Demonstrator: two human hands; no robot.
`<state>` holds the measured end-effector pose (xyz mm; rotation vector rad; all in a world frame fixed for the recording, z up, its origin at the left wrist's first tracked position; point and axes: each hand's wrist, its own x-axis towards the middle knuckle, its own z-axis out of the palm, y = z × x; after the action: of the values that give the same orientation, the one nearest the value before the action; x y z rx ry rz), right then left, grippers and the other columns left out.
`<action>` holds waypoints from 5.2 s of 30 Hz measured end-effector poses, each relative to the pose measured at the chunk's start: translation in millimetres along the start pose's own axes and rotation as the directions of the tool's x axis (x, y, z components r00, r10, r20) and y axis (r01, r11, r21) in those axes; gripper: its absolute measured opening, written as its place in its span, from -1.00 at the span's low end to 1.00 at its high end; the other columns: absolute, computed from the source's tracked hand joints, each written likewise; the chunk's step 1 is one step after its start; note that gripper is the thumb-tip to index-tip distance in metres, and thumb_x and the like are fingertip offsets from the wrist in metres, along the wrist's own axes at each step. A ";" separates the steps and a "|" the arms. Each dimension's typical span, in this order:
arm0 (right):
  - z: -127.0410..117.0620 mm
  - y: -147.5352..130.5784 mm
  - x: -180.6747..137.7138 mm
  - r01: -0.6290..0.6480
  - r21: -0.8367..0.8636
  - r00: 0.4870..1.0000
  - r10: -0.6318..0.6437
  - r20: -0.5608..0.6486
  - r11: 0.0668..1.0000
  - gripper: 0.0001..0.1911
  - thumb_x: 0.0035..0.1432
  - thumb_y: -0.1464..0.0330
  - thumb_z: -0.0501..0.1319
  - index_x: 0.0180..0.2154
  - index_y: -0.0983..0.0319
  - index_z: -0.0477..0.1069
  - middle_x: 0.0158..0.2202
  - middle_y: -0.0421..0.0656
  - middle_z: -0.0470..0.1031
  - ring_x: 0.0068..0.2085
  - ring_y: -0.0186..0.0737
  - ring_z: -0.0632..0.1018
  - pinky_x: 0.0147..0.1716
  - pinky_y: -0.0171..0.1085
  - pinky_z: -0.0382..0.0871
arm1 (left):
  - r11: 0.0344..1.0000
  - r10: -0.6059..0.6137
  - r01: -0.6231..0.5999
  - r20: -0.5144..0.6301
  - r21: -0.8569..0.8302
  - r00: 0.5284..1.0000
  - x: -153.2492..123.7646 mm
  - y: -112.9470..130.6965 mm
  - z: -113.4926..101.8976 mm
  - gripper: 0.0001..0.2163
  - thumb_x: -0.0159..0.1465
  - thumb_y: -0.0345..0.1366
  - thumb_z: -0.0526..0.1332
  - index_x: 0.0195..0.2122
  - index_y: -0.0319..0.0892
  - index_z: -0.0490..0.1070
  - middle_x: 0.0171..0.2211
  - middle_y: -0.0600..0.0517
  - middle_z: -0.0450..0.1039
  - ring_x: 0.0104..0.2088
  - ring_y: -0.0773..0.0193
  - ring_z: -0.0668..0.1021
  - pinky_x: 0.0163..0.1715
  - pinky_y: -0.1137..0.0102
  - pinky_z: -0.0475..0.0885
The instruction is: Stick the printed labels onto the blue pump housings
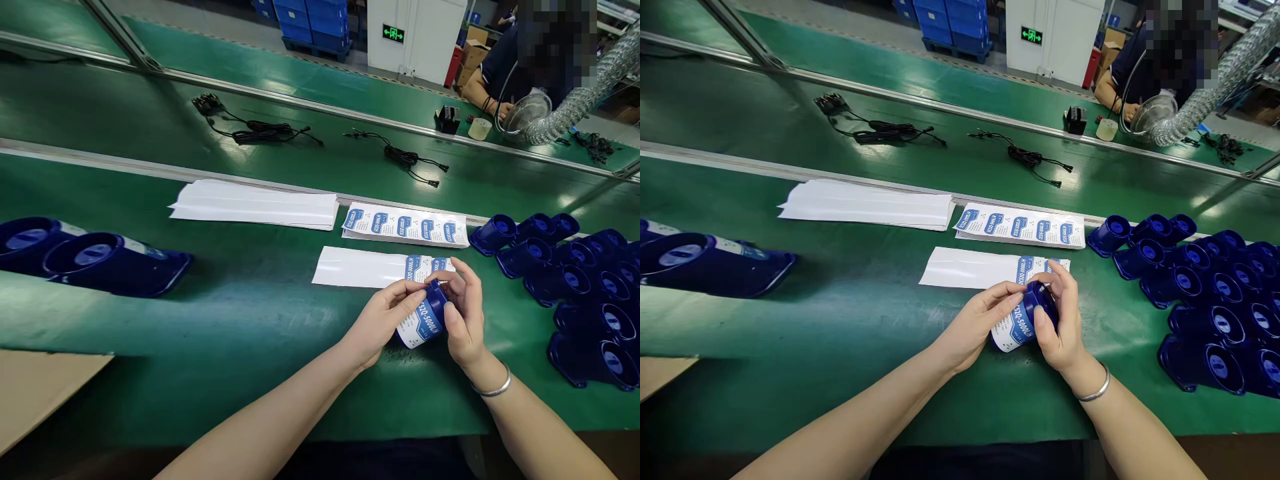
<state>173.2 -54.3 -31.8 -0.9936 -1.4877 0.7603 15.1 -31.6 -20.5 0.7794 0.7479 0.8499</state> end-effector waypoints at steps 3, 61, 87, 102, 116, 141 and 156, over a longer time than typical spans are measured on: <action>-0.4 3.2 0.3 0.001 0.010 1.000 -0.001 -0.023 1.000 -0.42 0.36 0.14 0.10 0.32 0.12 0.06 -0.05 -0.04 0.43 -0.04 0.02 0.49 -0.02 0.05 0.36 | 0.978 0.080 -0.088 0.053 0.192 0.995 -1.7 1.0 -1.4 -0.71 0.29 -0.10 0.32 -0.06 -0.15 0.49 -0.12 -0.01 0.54 -0.08 0.16 0.54 -0.07 0.32 0.43; -6.9 -0.8 7.8 -0.244 -0.116 0.963 0.255 0.091 0.963 -0.49 0.41 0.07 0.01 0.28 0.13 0.18 -0.01 -0.05 0.44 0.04 -0.05 0.48 0.02 -0.06 0.37 | 0.943 -0.009 -0.013 0.064 0.332 0.998 1.8 5.4 -3.6 -0.64 0.21 -0.02 0.34 -0.13 -0.16 0.37 -0.13 -0.04 0.46 -0.08 0.11 0.52 -0.12 0.27 0.40; -4.2 -6.6 18.9 -0.411 -0.195 0.885 0.441 0.148 0.890 -0.55 0.35 0.14 0.09 0.20 0.13 0.23 -0.16 -0.14 0.53 -0.15 -0.09 0.54 -0.06 -0.06 0.37 | 0.919 -0.184 0.163 0.026 0.359 0.983 -0.2 4.1 5.5 -0.56 0.17 -0.23 0.42 0.01 -0.14 0.33 0.15 -0.10 0.42 0.22 0.05 0.42 0.12 0.26 0.38; -22.0 5.9 31.2 -0.511 0.045 0.858 0.513 -0.033 0.858 -0.50 0.26 0.12 0.17 0.18 0.12 0.28 -0.37 -0.26 0.50 -0.29 -0.15 0.53 -0.18 -0.14 0.39 | 0.715 -0.150 -0.003 0.158 0.699 0.976 -4.9 3.1 -7.2 -0.22 0.13 -0.20 0.44 0.31 -0.10 0.10 0.31 -0.19 0.23 0.29 -0.08 0.35 0.26 0.08 0.30; -16.1 8.9 27.2 -0.475 0.143 0.859 0.493 -0.137 0.868 -0.55 0.28 0.16 0.14 0.16 0.14 0.30 -0.25 -0.21 0.51 -0.25 -0.18 0.51 -0.15 -0.16 0.40 | 0.797 -0.003 -0.037 0.066 0.603 0.998 -3.6 -11.5 -1.0 -0.33 0.21 -0.11 0.37 0.29 -0.10 0.14 0.24 -0.15 0.32 0.18 0.01 0.47 0.18 0.19 0.40; -3.0 46.9 -2.3 -0.400 0.059 0.916 0.399 0.031 0.914 -0.49 0.33 -0.07 0.10 0.15 0.05 0.35 0.05 -0.07 0.49 -0.10 -0.09 0.58 -0.16 -0.11 0.55 | 0.118 0.737 0.491 -0.407 0.863 0.539 -89.5 80.7 -135.6 -0.39 0.24 -0.06 0.30 0.28 -0.14 0.28 0.13 -0.19 0.46 0.11 -0.11 0.52 0.07 0.04 0.46; -3.4 43.6 0.6 -0.206 -0.270 0.972 0.229 0.059 0.941 -0.61 0.39 0.03 0.05 0.04 0.09 0.41 -0.04 -0.09 0.53 -0.12 -0.09 0.56 -0.11 -0.11 0.45 | 0.002 0.776 0.655 -0.414 0.756 0.475 -100.3 92.5 -225.3 -0.34 0.29 -0.03 0.25 0.36 -0.14 0.22 0.39 -0.32 0.04 0.41 -0.41 0.00 0.29 -0.23 0.07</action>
<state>183.9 -35.0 -69.6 -1.3577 -1.6013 0.7854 -247.4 -13.0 -32.1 1.7893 2.6915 0.5956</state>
